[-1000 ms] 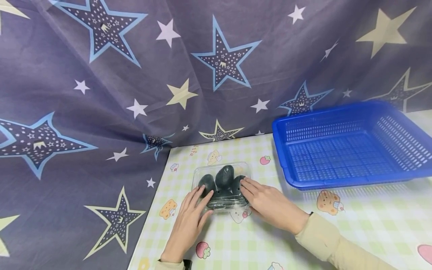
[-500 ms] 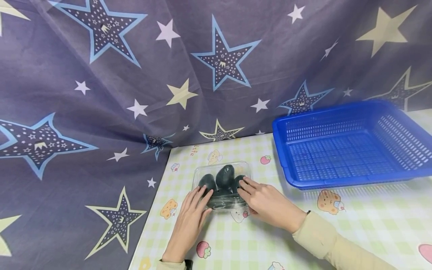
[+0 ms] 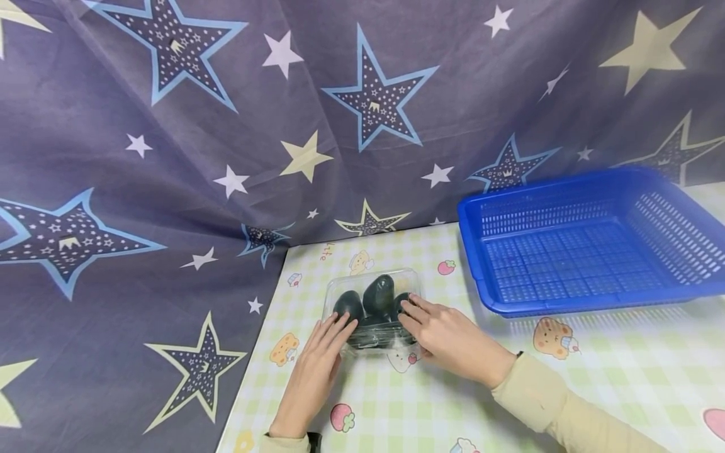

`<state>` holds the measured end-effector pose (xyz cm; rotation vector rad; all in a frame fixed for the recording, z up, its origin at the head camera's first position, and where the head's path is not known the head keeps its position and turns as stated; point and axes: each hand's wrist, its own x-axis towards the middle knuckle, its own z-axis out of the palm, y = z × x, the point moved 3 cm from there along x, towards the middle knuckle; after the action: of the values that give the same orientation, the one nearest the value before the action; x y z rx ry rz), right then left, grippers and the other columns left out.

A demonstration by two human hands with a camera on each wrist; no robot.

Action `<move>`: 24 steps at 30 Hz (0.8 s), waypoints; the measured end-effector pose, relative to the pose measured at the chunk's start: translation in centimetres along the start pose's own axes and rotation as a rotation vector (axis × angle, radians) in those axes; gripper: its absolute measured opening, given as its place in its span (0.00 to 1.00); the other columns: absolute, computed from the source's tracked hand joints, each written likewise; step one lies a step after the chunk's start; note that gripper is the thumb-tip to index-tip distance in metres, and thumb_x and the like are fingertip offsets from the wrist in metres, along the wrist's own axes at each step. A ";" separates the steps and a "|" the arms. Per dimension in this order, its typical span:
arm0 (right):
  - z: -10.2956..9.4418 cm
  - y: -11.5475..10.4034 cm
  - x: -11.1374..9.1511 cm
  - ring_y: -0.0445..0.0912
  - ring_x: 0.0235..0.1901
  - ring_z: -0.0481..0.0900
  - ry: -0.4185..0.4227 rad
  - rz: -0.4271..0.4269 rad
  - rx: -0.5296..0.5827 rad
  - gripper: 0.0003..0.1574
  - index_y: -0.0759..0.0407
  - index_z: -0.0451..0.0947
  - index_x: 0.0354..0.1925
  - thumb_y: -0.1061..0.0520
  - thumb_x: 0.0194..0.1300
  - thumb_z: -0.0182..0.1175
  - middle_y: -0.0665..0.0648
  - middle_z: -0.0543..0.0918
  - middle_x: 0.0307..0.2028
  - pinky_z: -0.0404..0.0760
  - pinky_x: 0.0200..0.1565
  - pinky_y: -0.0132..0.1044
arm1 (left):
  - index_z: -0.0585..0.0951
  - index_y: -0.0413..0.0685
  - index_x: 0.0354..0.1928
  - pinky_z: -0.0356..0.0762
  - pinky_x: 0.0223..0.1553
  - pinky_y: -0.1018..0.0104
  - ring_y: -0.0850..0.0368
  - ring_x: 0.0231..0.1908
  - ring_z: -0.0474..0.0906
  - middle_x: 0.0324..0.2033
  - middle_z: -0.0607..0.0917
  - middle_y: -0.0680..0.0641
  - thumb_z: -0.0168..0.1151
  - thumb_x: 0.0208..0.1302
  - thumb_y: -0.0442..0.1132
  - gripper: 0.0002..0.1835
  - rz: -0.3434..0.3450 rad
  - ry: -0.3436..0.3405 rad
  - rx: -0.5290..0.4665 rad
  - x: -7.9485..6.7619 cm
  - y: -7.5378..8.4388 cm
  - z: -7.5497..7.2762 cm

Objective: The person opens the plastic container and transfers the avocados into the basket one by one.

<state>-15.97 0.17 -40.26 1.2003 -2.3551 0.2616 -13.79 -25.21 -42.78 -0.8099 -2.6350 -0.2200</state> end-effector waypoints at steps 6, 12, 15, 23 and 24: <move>0.7 -0.3 -0.1 0.57 0.62 0.74 -0.042 0.004 -0.012 0.44 0.64 0.73 0.61 0.56 0.47 0.79 0.63 0.77 0.61 0.77 0.64 0.47 | 0.71 0.52 0.70 0.63 0.72 0.45 0.43 0.69 0.66 0.68 0.73 0.45 0.66 0.51 0.17 0.43 0.003 0.006 -0.010 0.2 0.0 -0.3; 1.1 -0.2 -0.3 0.55 0.64 0.71 -0.058 0.011 0.000 0.41 0.61 0.72 0.62 0.59 0.51 0.76 0.60 0.74 0.61 0.77 0.65 0.45 | 0.73 0.52 0.68 0.66 0.70 0.44 0.44 0.68 0.68 0.67 0.75 0.46 0.67 0.49 0.16 0.43 0.011 0.005 -0.019 0.5 -0.2 -0.4; 1.1 0.0 -0.3 0.55 0.64 0.71 -0.065 0.008 0.011 0.39 0.60 0.72 0.63 0.61 0.54 0.74 0.59 0.74 0.62 0.76 0.66 0.45 | 0.74 0.53 0.68 0.67 0.70 0.45 0.44 0.68 0.69 0.66 0.75 0.46 0.68 0.48 0.16 0.43 0.009 -0.005 -0.016 0.6 -0.3 -0.6; 1.1 0.2 -0.2 0.54 0.64 0.71 -0.076 0.011 0.040 0.42 0.60 0.72 0.64 0.60 0.52 0.75 0.58 0.74 0.62 0.75 0.67 0.45 | 0.75 0.54 0.67 0.66 0.71 0.48 0.46 0.68 0.69 0.66 0.76 0.48 0.73 0.44 0.18 0.45 0.005 -0.027 0.003 1.1 -0.3 -1.1; 1.2 0.3 -0.2 0.54 0.64 0.71 -0.075 0.010 0.043 0.41 0.60 0.72 0.64 0.61 0.52 0.75 0.58 0.74 0.62 0.75 0.67 0.45 | 0.75 0.55 0.67 0.66 0.71 0.47 0.46 0.68 0.70 0.66 0.76 0.48 0.74 0.43 0.18 0.45 0.006 -0.025 0.007 1.2 -0.3 -1.1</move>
<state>-16.45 0.06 -41.40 1.2392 -2.4318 0.2759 -14.51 -25.12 -41.32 -0.8235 -2.6552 -0.2005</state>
